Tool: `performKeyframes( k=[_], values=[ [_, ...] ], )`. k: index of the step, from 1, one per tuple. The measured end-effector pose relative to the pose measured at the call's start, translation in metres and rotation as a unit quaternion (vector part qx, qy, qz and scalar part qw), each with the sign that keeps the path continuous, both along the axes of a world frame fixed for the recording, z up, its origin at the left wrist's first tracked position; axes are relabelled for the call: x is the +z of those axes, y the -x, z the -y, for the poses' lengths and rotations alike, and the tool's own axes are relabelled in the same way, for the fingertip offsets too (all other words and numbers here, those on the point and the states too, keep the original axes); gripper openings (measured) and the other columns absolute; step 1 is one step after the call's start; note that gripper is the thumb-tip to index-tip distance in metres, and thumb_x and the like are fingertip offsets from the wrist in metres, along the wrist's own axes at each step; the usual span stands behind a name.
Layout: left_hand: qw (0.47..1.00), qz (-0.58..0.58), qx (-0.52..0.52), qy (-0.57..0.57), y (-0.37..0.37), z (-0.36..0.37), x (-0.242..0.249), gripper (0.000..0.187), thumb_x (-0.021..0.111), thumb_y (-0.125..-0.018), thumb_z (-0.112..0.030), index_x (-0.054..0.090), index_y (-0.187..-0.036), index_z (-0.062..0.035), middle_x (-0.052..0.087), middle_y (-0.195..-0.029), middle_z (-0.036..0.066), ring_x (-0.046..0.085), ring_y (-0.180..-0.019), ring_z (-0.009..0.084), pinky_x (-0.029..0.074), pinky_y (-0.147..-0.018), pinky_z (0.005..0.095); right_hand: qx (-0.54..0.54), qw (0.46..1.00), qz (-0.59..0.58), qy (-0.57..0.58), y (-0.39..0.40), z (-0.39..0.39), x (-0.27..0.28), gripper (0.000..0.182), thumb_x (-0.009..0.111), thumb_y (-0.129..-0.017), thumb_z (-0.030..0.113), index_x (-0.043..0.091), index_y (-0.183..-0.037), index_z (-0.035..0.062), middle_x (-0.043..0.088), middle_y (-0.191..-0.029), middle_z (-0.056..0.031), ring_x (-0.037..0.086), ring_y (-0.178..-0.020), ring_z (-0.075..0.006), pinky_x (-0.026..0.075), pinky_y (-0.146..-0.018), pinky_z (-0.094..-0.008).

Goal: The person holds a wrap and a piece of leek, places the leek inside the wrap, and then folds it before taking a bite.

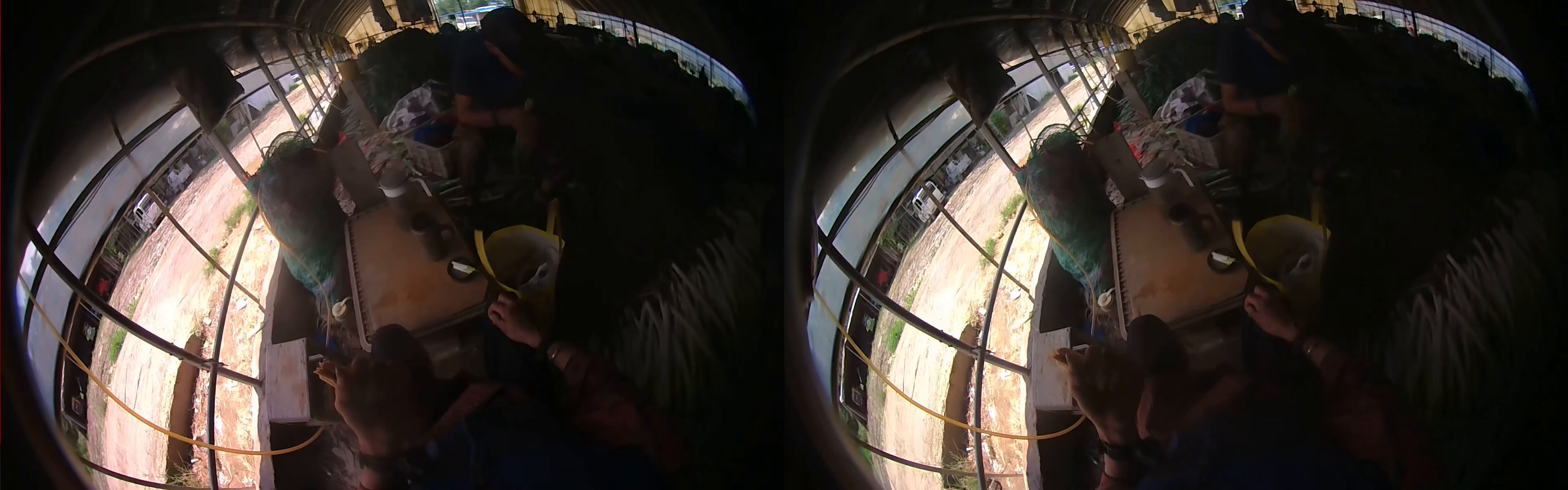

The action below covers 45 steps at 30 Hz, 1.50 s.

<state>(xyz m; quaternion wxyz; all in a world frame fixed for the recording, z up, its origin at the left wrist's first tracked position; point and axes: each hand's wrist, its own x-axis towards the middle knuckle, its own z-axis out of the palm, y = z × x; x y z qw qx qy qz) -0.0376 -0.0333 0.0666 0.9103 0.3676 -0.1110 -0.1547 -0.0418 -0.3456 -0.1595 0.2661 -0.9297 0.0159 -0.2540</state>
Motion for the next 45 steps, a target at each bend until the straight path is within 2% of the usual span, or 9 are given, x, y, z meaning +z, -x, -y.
performKeyframes(
  k=[5,9,15,19,37,40,42,44,45],
  values=[
    [0.977,-0.143,-0.033,0.152,-0.002,0.004,-0.002,0.052,0.046,-0.101,-0.053,0.042,-0.062,-0.0194,0.032,-0.054,-0.006,0.029,-0.049,0.0067,0.027,-0.046,0.0269,-0.003,1.000,-0.005,-0.004,0.000,-0.001,0.000,0.011,0.063,-0.088,0.020,0.062,-0.085,0.0087,0.055,-0.087,-0.0107,0.059,-0.083,-0.0314,0.047,-0.072,-0.0424],
    [0.959,-0.201,-0.038,0.195,-0.012,-0.005,-0.012,0.051,0.048,-0.101,-0.052,0.043,-0.062,-0.0199,0.032,-0.054,-0.006,0.028,-0.048,0.0063,0.026,-0.045,0.0260,0.001,1.000,0.002,-0.011,-0.001,-0.003,0.003,0.012,0.063,-0.088,0.020,0.063,-0.086,0.0083,0.055,-0.087,-0.0106,0.060,-0.082,-0.0312,0.047,-0.071,-0.0419],
    [0.979,-0.171,-0.006,0.112,-0.012,0.003,-0.009,0.050,0.048,-0.101,-0.052,0.042,-0.062,-0.0206,0.031,-0.053,-0.007,0.026,-0.048,0.0058,0.025,-0.044,0.0253,0.007,1.000,-0.007,-0.022,-0.001,-0.001,0.002,0.011,0.063,-0.088,0.019,0.063,-0.086,0.0076,0.055,-0.087,-0.0105,0.059,-0.082,-0.0307,0.047,-0.072,-0.0419],
    [0.934,-0.254,-0.025,0.248,-0.016,-0.002,-0.017,0.051,0.048,-0.101,-0.052,0.042,-0.062,-0.0210,0.031,-0.053,-0.007,0.026,-0.048,0.0054,0.025,-0.044,0.0248,0.011,1.000,-0.007,-0.024,-0.003,-0.001,0.000,0.011,0.063,-0.088,0.019,0.063,-0.086,0.0073,0.055,-0.087,-0.0107,0.059,-0.083,-0.0307,0.047,-0.072,-0.0422],
    [0.969,-0.163,-0.015,0.182,-0.008,0.007,0.000,0.051,0.048,-0.102,-0.049,0.041,-0.061,-0.0193,0.028,-0.053,-0.006,0.024,-0.046,0.0057,0.023,-0.044,0.0242,0.009,0.999,-0.044,-0.026,-0.003,0.001,-0.001,0.013,0.061,-0.090,0.019,0.063,-0.088,0.0063,0.054,-0.089,-0.0124,0.058,-0.087,-0.0321,0.047,-0.076,-0.0430],
    [0.968,-0.191,0.047,0.154,-0.007,0.008,0.000,0.051,0.049,-0.102,-0.047,0.041,-0.061,-0.0190,0.028,-0.052,-0.006,0.025,-0.045,0.0059,0.022,-0.044,0.0238,-0.004,1.000,0.004,0.002,-0.002,0.002,-0.002,0.012,0.062,-0.088,0.019,0.064,-0.083,0.0078,0.057,-0.086,-0.0101,0.060,-0.081,-0.0317,0.050,-0.072,-0.0439],
    [0.965,-0.195,0.174,0.026,-0.014,0.004,-0.008,0.051,0.050,-0.102,-0.047,0.041,-0.061,-0.0186,0.028,-0.052,-0.006,0.024,-0.045,0.0059,0.022,-0.044,0.0238,0.028,0.999,0.004,0.041,-0.006,0.003,-0.004,0.013,0.061,-0.089,0.019,0.063,-0.083,0.0074,0.057,-0.086,-0.0099,0.060,-0.080,-0.0312,0.049,-0.072,-0.0436],
    [0.977,-0.165,0.108,0.085,-0.020,-0.001,-0.019,0.051,0.050,-0.102,-0.046,0.040,-0.061,-0.0181,0.028,-0.051,-0.006,0.023,-0.045,0.0057,0.022,-0.044,0.0242,0.014,0.999,-0.008,0.043,0.001,0.007,-0.006,0.015,0.060,-0.090,0.020,0.063,-0.084,0.0069,0.057,-0.085,-0.0095,0.059,-0.081,-0.0303,0.049,-0.073,-0.0432],
    [0.966,-0.146,-0.014,0.214,-0.023,-0.007,-0.025,0.051,0.050,-0.102,-0.045,0.039,-0.061,-0.0179,0.028,-0.051,-0.006,0.022,-0.044,0.0055,0.022,-0.044,0.0246,-0.009,0.999,-0.016,0.027,-0.001,0.007,-0.004,0.015,0.059,-0.091,0.020,0.062,-0.084,0.0066,0.057,-0.085,-0.0091,0.059,-0.081,-0.0297,0.049,-0.073,-0.0429]
  ],
)
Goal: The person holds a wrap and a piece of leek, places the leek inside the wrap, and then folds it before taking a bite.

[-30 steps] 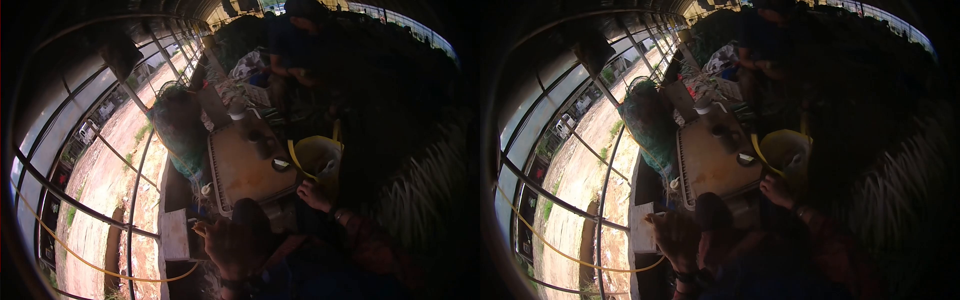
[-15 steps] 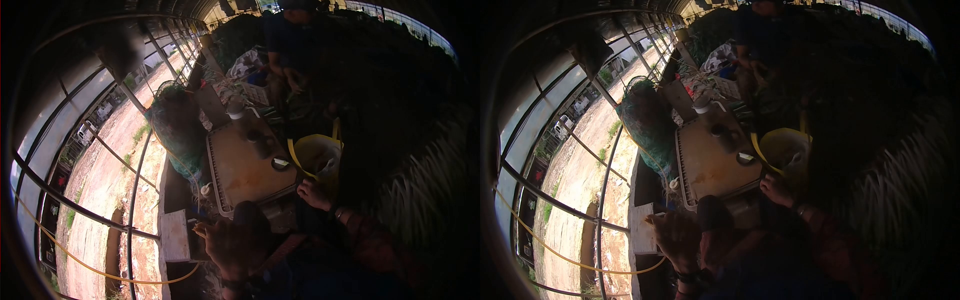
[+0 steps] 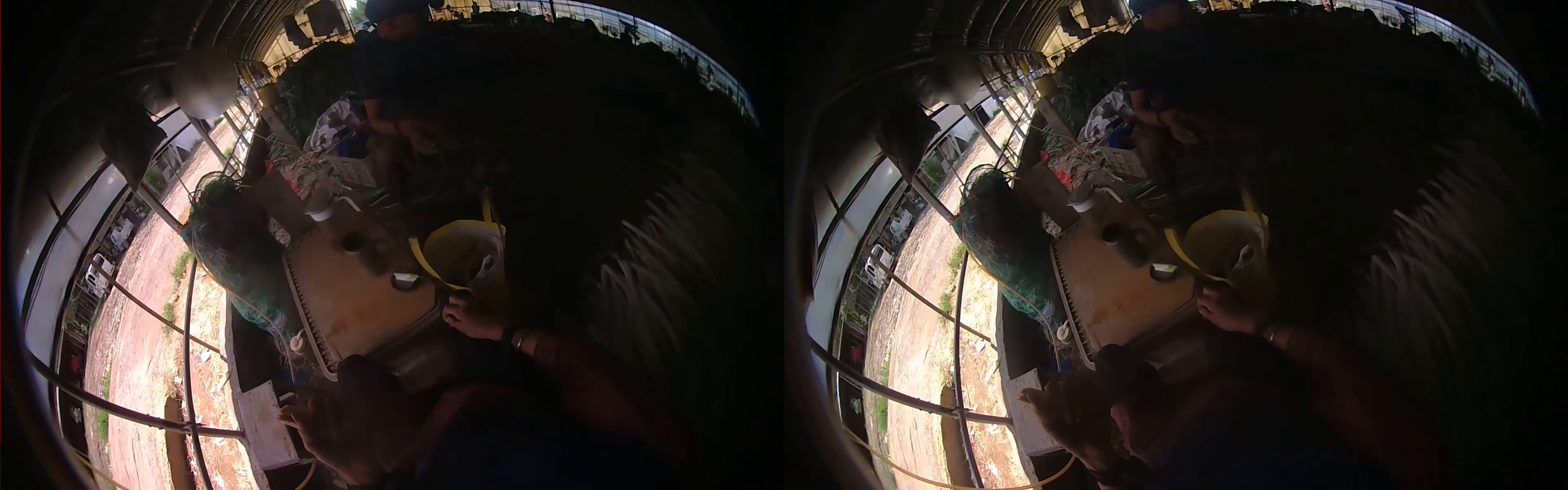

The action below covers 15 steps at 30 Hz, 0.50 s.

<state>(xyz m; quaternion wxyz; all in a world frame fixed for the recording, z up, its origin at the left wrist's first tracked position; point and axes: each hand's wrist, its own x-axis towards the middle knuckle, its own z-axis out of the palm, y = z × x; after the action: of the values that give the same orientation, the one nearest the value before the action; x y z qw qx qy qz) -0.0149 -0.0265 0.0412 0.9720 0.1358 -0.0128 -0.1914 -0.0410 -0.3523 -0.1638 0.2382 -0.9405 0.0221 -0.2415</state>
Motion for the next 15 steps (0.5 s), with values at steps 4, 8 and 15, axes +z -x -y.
performKeyframes(
  k=[4,8,15],
  values=[
    [0.999,0.020,-0.047,-0.004,-0.006,0.010,-0.016,0.041,0.049,-0.102,-0.045,0.041,-0.072,-0.0174,0.031,-0.065,-0.004,0.025,-0.058,0.0071,0.023,-0.055,0.0273,-0.001,0.996,0.034,0.082,0.004,0.000,-0.003,0.013,0.061,-0.087,0.020,0.056,-0.082,0.0092,0.050,-0.086,-0.0062,0.055,-0.083,-0.0236,0.046,-0.072,-0.0394],
    [0.994,0.019,-0.019,-0.107,-0.008,0.019,-0.037,0.033,0.047,-0.102,-0.044,0.042,-0.084,-0.0169,0.034,-0.078,-0.002,0.027,-0.071,0.0086,0.024,-0.065,0.0300,-0.020,0.988,0.032,0.152,0.002,0.004,-0.013,0.013,0.057,-0.091,0.021,0.057,-0.085,0.0093,0.049,-0.087,-0.0069,0.053,-0.082,-0.0230,0.046,-0.077,-0.0370],
    [0.933,0.085,0.066,-0.343,-0.019,0.010,-0.070,0.028,0.045,-0.101,-0.044,0.044,-0.105,-0.0159,0.039,-0.102,0.001,0.032,-0.094,0.0114,0.026,-0.084,0.0347,0.017,0.989,0.020,0.144,-0.003,0.005,-0.016,0.018,0.052,-0.094,0.022,0.061,-0.092,0.0072,0.055,-0.094,-0.0091,0.055,-0.092,-0.0249,0.046,-0.083,-0.0384]
  ],
)
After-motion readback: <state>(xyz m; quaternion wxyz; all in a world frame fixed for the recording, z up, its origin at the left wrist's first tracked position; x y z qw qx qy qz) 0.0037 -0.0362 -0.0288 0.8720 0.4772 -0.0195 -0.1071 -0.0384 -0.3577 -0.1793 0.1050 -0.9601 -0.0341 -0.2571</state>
